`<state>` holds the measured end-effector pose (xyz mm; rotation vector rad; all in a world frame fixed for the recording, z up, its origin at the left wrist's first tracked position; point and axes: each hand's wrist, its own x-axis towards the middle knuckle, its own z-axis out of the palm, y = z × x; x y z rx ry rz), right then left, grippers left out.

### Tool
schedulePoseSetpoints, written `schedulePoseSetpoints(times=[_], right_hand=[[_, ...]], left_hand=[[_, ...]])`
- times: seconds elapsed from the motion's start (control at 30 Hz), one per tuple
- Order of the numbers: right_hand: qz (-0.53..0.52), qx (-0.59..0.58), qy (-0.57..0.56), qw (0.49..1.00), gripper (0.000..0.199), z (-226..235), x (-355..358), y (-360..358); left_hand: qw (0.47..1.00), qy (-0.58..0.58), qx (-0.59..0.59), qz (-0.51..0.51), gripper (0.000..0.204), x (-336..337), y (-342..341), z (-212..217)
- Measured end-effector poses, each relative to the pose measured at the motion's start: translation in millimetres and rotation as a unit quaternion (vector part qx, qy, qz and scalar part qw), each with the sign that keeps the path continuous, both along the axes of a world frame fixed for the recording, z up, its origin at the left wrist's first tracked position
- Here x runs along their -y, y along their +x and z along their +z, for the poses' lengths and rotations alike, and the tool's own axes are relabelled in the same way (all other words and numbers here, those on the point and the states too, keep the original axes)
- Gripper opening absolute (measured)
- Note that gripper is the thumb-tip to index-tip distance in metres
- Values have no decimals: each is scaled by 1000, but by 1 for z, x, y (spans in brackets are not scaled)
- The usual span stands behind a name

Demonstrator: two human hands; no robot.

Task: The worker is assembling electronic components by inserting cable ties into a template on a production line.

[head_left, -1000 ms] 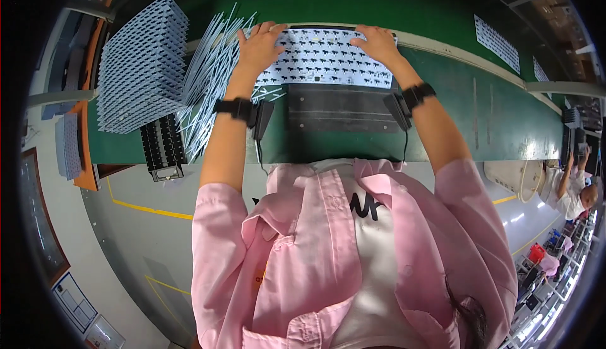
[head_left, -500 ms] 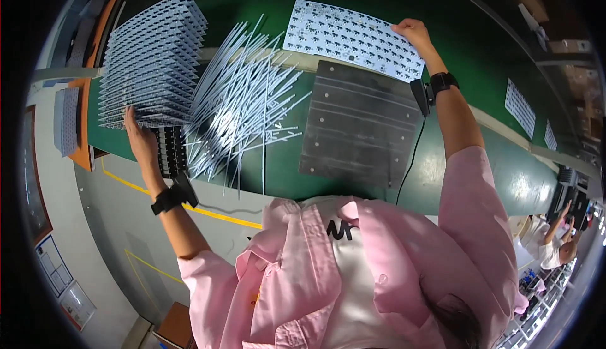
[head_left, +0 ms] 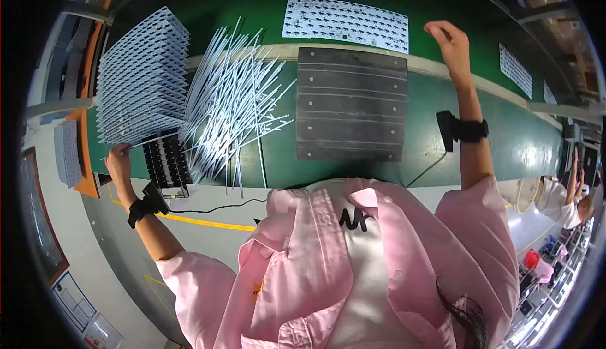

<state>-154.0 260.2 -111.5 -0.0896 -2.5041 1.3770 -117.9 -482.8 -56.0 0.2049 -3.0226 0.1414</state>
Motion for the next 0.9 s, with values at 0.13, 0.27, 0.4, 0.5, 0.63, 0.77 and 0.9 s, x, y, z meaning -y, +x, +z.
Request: schedulePoseSetpoints(times=[0.13,0.27,0.4,0.5,0.63,0.77,0.9], right_hand=[[-3,-39,60,997,15,37,31,69],[35,-250,269,929,21,76,122,98],[102,-112,336,930,18,68,136,107],[73,40,297,951,17,51,87,119],[95,237,231,939,16,29,-60,137],[80,319,207,921,16,-3,-126,156],[190,243,185,933,24,-48,-100,111]], left_hand=[[986,38,1,-161,17,-128,-6,50],[936,79,28,-341,27,-308,23,64],[846,191,13,-497,28,-418,23,23],[833,241,-48,-495,27,-429,19,11],[833,329,-73,-438,31,-394,14,3],[889,319,56,-325,31,-325,30,-29],[908,333,103,-232,31,-300,45,-43]])
